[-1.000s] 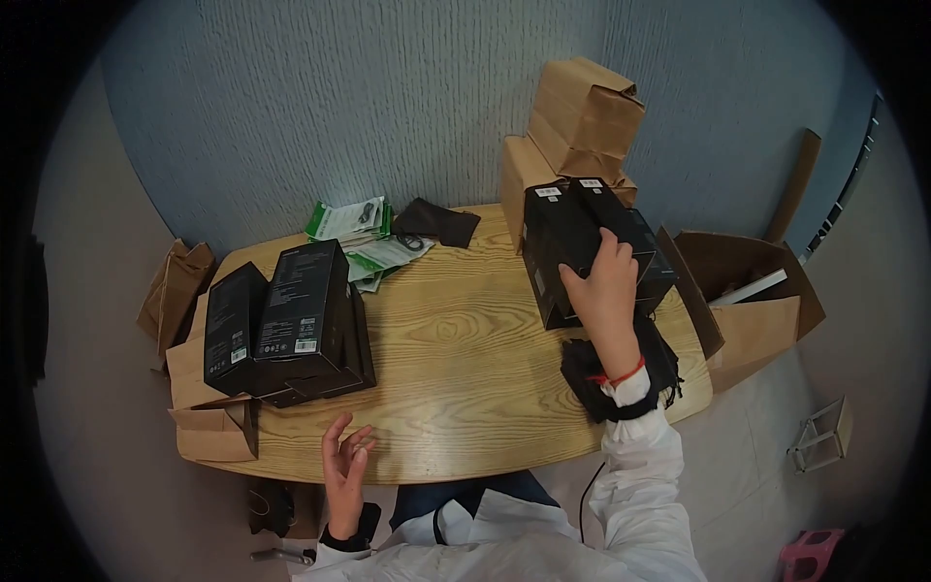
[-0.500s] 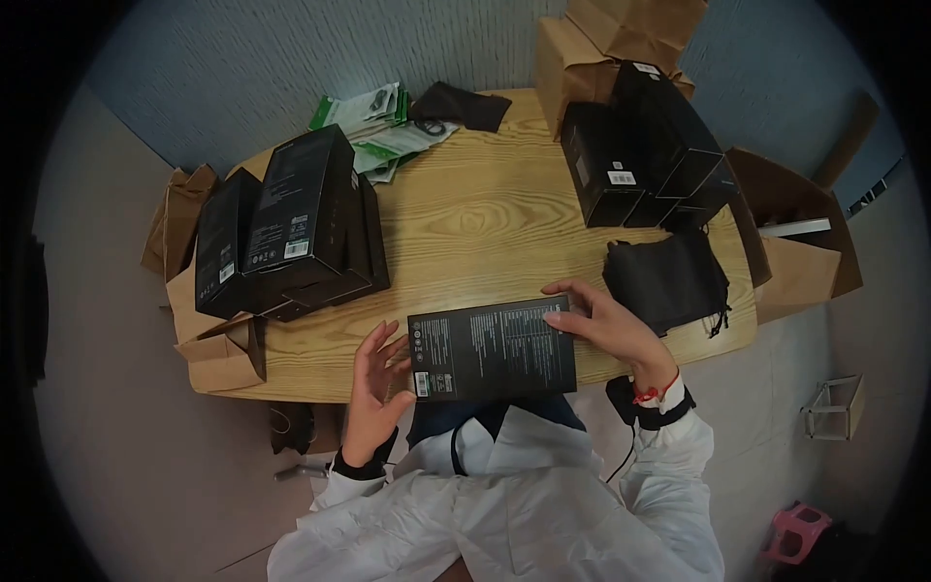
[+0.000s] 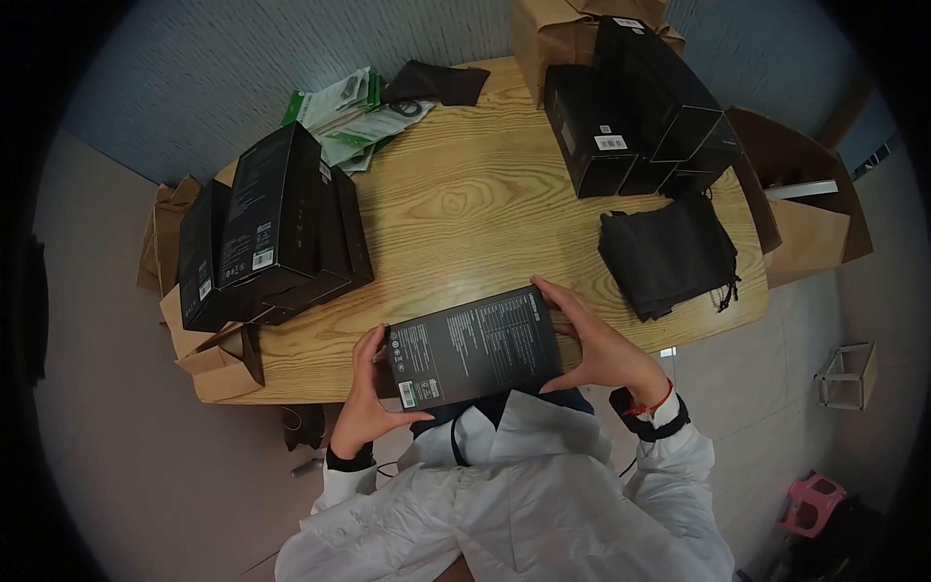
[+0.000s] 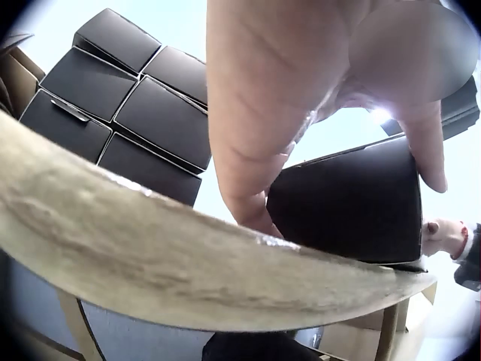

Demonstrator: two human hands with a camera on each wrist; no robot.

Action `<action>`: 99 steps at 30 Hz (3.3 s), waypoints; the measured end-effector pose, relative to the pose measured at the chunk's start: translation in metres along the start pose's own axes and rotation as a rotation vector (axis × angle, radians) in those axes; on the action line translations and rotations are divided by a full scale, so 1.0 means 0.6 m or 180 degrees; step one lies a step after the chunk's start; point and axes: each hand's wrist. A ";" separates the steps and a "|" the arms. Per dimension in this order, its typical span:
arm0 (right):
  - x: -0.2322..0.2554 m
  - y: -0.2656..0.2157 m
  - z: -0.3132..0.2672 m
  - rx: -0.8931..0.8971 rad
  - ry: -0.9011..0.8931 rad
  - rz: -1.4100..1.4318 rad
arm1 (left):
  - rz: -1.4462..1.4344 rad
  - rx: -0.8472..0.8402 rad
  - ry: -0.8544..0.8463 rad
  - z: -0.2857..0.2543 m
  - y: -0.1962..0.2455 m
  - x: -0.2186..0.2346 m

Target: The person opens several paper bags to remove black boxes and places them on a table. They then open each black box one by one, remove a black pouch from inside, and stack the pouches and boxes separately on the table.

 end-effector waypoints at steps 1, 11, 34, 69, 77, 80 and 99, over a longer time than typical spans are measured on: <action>-0.001 -0.003 0.001 -0.0055 0.0027 -0.0073 | 0.0089 -0.0018 0.0027 0.000 -0.003 0.000; -0.012 0.051 -0.007 -0.0661 0.1420 0.0215 | 0.0027 -0.0273 -0.0086 -0.006 -0.014 0.004; -0.041 0.000 -0.011 -0.0914 0.0788 0.0512 | -0.0374 0.0453 0.0100 0.035 -0.001 -0.016; -0.019 0.000 0.066 -0.0023 0.0426 0.0249 | 0.0608 -0.0009 0.0752 0.027 0.060 0.000; -0.017 0.001 0.029 -0.0573 0.0651 0.1237 | 0.0898 0.0169 0.0097 0.020 0.066 0.006; -0.014 -0.003 0.026 -0.0538 0.0370 0.1285 | 0.0555 0.0373 -0.0284 0.015 0.077 0.010; -0.023 -0.032 0.051 -0.0559 0.0409 0.0801 | 0.1577 -0.0065 -0.0123 0.013 0.078 0.006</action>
Point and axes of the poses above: each hand's wrist, its own z-axis towards the middle knuckle, its own x-axis out of the back of the hand, y = z × x, and after that the axes turned 4 degrees about x, right-handed
